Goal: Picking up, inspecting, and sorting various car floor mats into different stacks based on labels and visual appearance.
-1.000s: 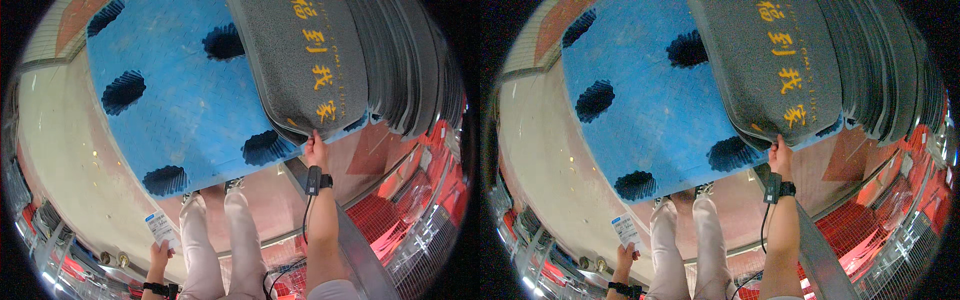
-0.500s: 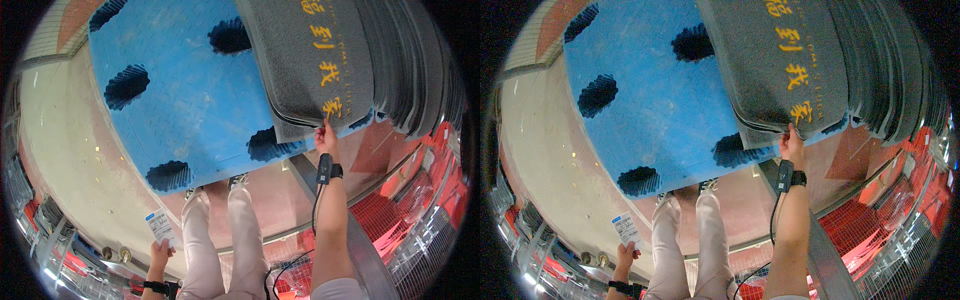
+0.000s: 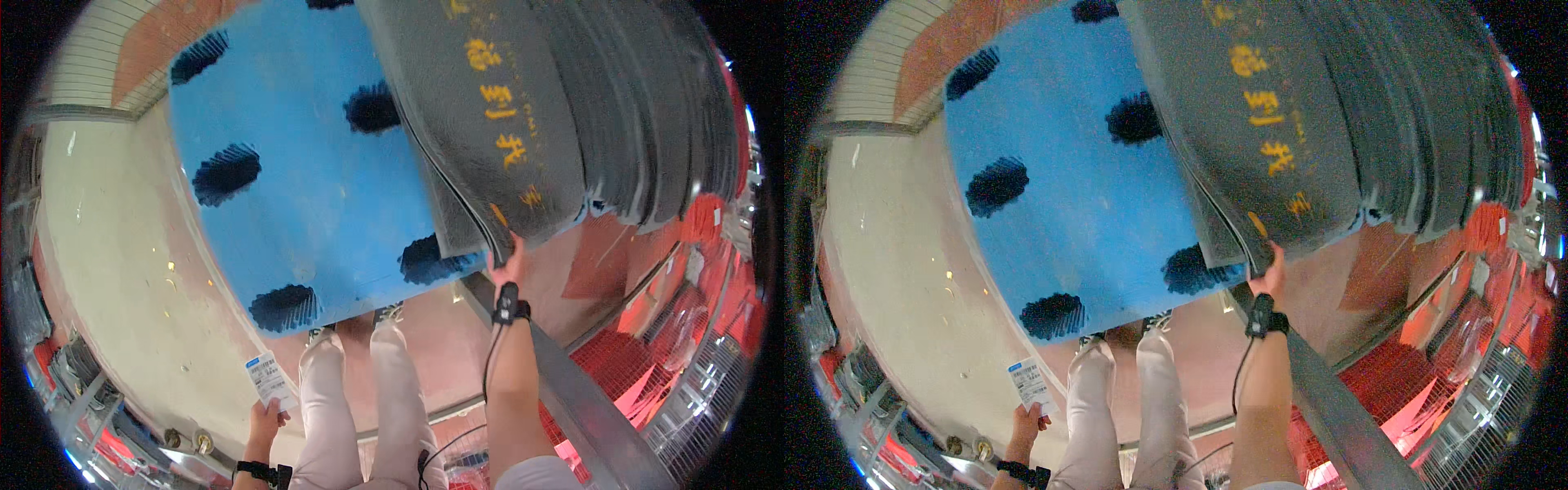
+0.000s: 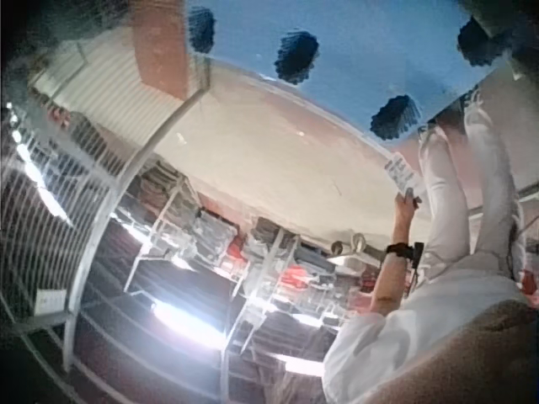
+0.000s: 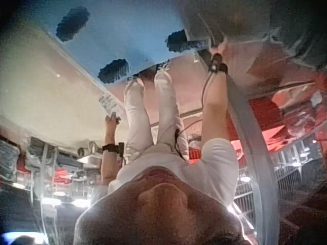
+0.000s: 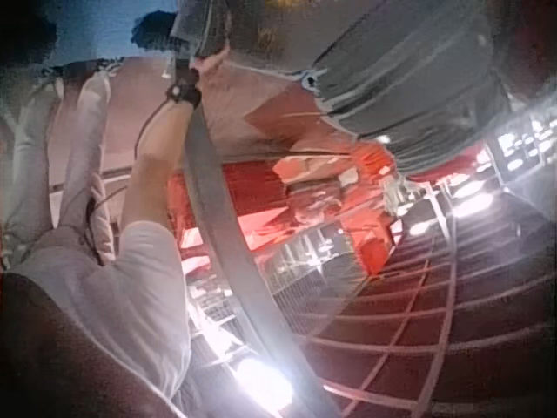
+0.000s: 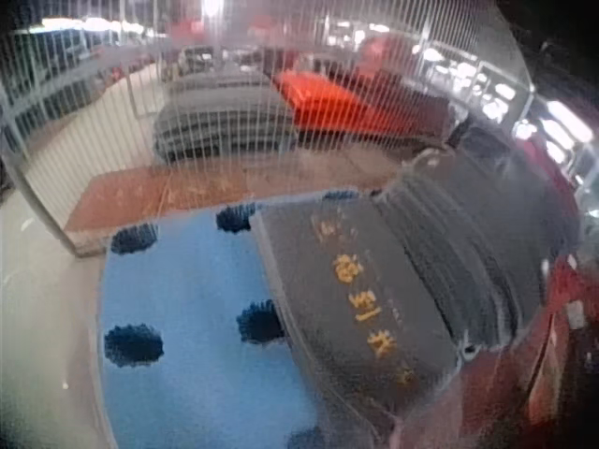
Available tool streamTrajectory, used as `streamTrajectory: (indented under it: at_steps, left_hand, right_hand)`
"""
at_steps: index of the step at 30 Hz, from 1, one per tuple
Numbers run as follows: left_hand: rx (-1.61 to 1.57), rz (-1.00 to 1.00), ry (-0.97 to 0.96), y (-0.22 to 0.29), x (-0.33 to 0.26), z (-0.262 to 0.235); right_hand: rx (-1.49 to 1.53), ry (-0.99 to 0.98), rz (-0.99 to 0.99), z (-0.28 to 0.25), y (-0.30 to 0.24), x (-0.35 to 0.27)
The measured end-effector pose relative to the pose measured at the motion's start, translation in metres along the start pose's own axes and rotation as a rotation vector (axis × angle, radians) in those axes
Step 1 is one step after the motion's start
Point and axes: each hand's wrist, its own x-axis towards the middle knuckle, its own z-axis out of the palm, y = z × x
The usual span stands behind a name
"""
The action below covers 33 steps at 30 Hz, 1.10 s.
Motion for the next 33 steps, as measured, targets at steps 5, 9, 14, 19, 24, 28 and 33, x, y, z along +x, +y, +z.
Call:
streamTrajectory:
  at_steps: [5, 9, 14, 19, 24, 28, 33]
  left_hand:
    - [-0.107, 0.139, 0.003, -0.013, -0.043, -0.020]
    - [-0.258, 0.349, 0.060, 0.002, -0.111, -0.022]
    - [0.204, 0.608, 0.351, 0.013, -0.202, -0.033]
    - [0.224, 1.239, 0.379, -0.012, -0.256, -0.037]
    - [0.203, 1.105, 0.769, -0.112, -0.339, -0.028]
    - [0.154, 0.905, 0.910, -0.242, -0.380, -0.058]
    - [0.100, 0.767, 1.040, -0.380, -0.421, -0.053]
  right_hand:
    - [0.077, 0.011, 0.027, 0.094, -0.161, -0.085]
    - [-0.038, -0.202, -0.243, 0.174, -0.272, -0.188]
    - [-0.337, -0.367, -0.487, 0.225, -0.396, -0.354]
    - [-0.425, -0.505, -0.583, 0.264, -0.388, -0.549]
    - [-0.536, -0.758, -0.514, 0.192, -0.343, -0.676]
    - [-0.451, -1.007, -0.342, 0.177, -0.291, -0.739]
    - [-0.458, -1.344, -0.152, 0.207, -0.212, -0.828]
